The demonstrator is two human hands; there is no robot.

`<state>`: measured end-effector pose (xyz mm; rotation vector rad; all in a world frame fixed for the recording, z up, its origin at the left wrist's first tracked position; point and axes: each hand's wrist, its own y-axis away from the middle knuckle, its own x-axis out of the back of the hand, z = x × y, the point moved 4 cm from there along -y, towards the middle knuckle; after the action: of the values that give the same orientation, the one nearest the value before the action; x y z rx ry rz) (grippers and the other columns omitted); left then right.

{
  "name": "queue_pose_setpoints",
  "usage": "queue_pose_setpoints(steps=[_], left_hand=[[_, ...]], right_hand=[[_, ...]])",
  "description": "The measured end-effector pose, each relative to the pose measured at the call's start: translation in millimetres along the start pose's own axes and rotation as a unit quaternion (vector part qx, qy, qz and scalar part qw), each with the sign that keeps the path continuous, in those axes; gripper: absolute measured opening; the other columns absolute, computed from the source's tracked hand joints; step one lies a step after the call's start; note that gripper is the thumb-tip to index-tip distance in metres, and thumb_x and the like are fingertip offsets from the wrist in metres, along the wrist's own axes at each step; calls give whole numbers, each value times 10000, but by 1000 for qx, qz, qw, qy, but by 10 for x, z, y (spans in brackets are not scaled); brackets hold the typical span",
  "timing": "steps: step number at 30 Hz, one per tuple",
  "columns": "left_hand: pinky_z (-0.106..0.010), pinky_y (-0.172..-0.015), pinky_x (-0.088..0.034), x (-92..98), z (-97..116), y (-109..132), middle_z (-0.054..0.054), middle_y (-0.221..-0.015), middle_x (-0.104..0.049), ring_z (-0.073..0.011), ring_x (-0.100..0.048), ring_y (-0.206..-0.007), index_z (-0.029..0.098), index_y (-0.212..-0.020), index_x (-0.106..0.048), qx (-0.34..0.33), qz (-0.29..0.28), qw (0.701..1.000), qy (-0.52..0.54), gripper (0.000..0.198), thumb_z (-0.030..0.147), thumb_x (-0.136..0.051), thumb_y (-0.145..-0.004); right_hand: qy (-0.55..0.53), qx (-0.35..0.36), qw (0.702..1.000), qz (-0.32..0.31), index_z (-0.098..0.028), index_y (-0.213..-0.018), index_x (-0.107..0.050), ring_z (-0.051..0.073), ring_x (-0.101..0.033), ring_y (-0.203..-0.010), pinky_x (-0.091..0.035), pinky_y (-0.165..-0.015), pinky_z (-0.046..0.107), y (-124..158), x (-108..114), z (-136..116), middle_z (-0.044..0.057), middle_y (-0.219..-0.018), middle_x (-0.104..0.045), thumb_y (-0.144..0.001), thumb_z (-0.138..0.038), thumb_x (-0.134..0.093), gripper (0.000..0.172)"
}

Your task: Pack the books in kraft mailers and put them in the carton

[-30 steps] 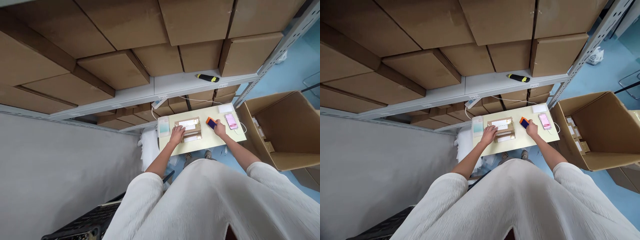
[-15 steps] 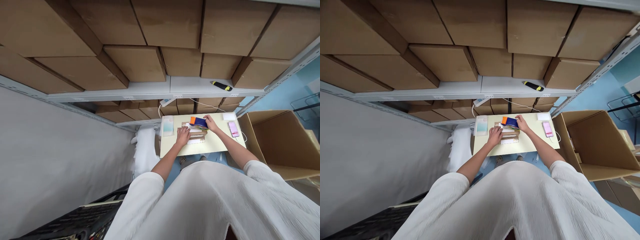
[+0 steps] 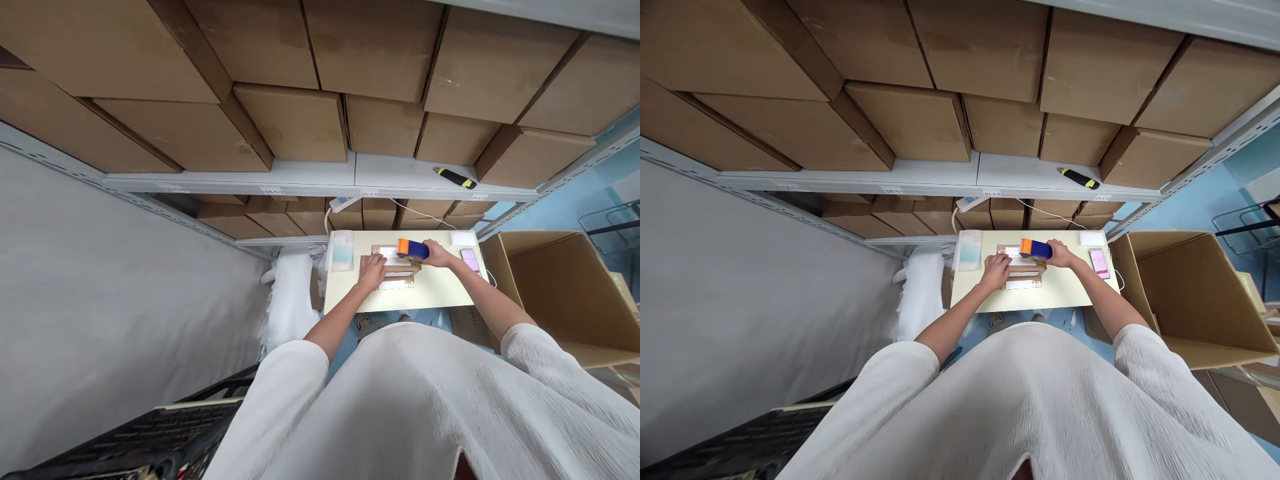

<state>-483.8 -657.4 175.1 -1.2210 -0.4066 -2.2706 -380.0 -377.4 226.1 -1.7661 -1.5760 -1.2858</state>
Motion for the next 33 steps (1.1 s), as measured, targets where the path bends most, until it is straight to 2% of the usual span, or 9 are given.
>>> queue_pose_setpoints(steps=[4,7,9,12,14,16,20,25,33], left_hand=[[-585,-1300,-381,71,18,-48,-119,-1475,-727,-340,-603,-1471,268,-1345,-762,26,5,999,41,379,180,-601,-1014],[-525,-1222,-493,150,81,-190,-115,-1448,-751,-317,-686,-1356,245,-1348,-757,94,50,981,162,325,253,-597,-1065],[-445,-1100,-584,175,140,-319,-118,-1321,-803,-271,-764,-1189,227,-1358,-743,162,72,941,288,311,301,-612,-1086],[-427,-951,-632,162,259,-484,-142,-1199,-839,-252,-813,-997,190,-1300,-731,251,63,860,439,302,327,-739,-1031],[-401,-900,-631,167,343,-545,-141,-1173,-846,-247,-821,-973,189,-1249,-720,272,59,829,485,316,318,-817,-977],[-367,-876,-620,176,412,-566,-125,-1134,-851,-236,-823,-963,200,-1200,-711,276,57,815,507,340,308,-879,-924],[-354,-853,-606,173,507,-568,-93,-992,-847,-228,-809,-900,208,-1101,-704,277,57,800,529,395,275,-969,-816],[-372,-823,-592,157,528,-599,-62,-869,-810,-223,-772,-816,211,-1012,-692,287,77,789,537,420,186,-997,-724],[-357,-893,-560,216,395,-521,28,-767,-759,-215,-762,-838,253,-1026,-615,292,119,820,478,465,86,-901,-700]], right_hand=[[-30,9,1000,-2,-212,-1094,-718,312,-692,-1021,-573,-894,391,42,49,56,96,-1133,-742,-693,-466,-955,530],[-60,10,998,-3,-204,-1087,-714,312,-702,-1010,-577,-880,380,96,75,74,90,-1134,-752,-688,-401,-947,502],[-80,10,997,-6,-200,-1091,-700,307,-702,-998,-580,-870,375,125,81,77,92,-1144,-757,-696,-364,-936,488],[-100,6,995,-8,-203,-1075,-667,296,-698,-984,-586,-861,372,150,82,79,94,-1131,-753,-691,-321,-929,479],[-109,4,994,-4,-213,-1055,-647,288,-696,-978,-592,-865,375,160,83,76,88,-1117,-745,-679,-328,-939,489],[-123,7,992,1,-222,-1044,-632,279,-694,-965,-598,-860,376,168,85,65,75,-1098,-736,-671,-361,-951,509],[-156,23,987,-1,-237,-1031,-602,269,-691,-928,-604,-831,381,186,85,34,46,-1035,-714,-670,-409,-950,531],[-169,23,985,-8,-247,-1024,-567,261,-688,-929,-596,-840,378,210,81,30,36,-1028,-699,-679,-375,-906,500],[-156,9,987,-21,-254,-1037,-549,251,-691,-938,-576,-818,340,241,61,-64,34,-1028,-741,-715,-361,-875,470]])
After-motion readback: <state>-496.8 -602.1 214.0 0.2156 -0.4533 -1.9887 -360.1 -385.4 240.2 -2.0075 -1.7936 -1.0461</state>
